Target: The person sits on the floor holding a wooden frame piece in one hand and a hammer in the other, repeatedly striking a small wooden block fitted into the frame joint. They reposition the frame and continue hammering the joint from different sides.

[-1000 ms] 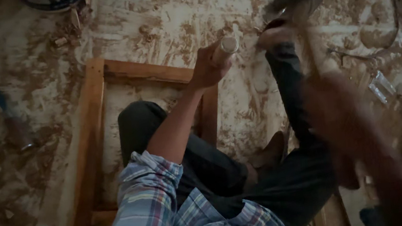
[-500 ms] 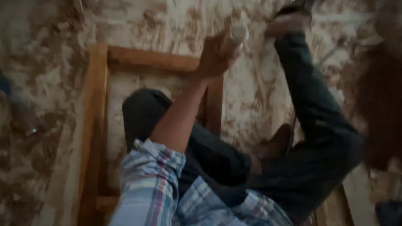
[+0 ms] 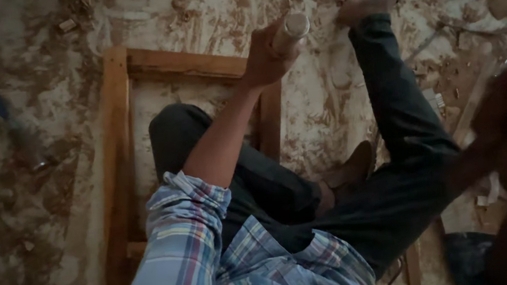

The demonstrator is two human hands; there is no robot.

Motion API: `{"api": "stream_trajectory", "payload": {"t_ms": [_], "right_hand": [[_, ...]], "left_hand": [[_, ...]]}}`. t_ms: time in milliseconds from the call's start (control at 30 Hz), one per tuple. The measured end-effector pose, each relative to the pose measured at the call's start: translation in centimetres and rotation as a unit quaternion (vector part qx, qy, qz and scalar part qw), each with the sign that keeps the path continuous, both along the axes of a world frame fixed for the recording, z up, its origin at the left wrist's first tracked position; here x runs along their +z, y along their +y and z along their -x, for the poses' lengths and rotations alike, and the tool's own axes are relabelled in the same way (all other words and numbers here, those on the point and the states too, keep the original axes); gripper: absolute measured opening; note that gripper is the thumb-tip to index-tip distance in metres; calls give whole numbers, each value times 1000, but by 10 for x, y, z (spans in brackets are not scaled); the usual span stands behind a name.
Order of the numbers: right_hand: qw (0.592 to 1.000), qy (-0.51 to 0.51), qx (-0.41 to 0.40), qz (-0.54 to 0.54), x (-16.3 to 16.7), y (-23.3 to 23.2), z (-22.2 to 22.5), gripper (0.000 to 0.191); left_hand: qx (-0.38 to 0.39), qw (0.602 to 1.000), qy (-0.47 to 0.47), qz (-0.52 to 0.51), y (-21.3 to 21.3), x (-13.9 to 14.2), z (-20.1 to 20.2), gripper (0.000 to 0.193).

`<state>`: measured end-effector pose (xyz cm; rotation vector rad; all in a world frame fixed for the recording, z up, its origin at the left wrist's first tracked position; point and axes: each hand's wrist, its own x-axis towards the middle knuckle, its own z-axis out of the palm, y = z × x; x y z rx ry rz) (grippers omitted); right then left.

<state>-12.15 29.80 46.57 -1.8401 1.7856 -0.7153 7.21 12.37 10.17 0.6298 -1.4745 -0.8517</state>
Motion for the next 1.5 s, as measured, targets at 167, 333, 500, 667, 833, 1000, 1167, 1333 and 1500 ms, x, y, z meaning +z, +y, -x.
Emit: {"api": "stream_trajectory", "payload": {"t_ms": [167,333,500,667,833,1000,1167,1333,1500], "right_hand": [[980,158,40,-112,-36,-4,-33,26],[990,127,30,-56,-26,5,-1,26],[999,42,-3,-7,-18,3,4,26],[975,182,50,-116,-48,3,-33,26],[999,41,-5,-5,-15,7,-5,26],[990,123,21,-61,-52,5,-20,25],[983,167,37,-68,-57,4,-11,25],[999,25,-28,14,-21,9,-1,25],[979,169,36,-111,-64,6,-39,25]], "left_hand": [[9,999,-30,7,-1,-5,0,36],[42,998,-37,40,0,-6,0,43],[4,1000,5,28,3,-2,-3,36],[30,998,-43,27,3,0,-3,47],[15,998,-36,39,1,-10,-1,39],[-37,999,22,17,0,-13,2,38],[6,998,-24,62,-3,-6,4,44],[-42,999,5,24,0,-20,3,35],[14,994,-107,14,-6,-33,7,69]]}}
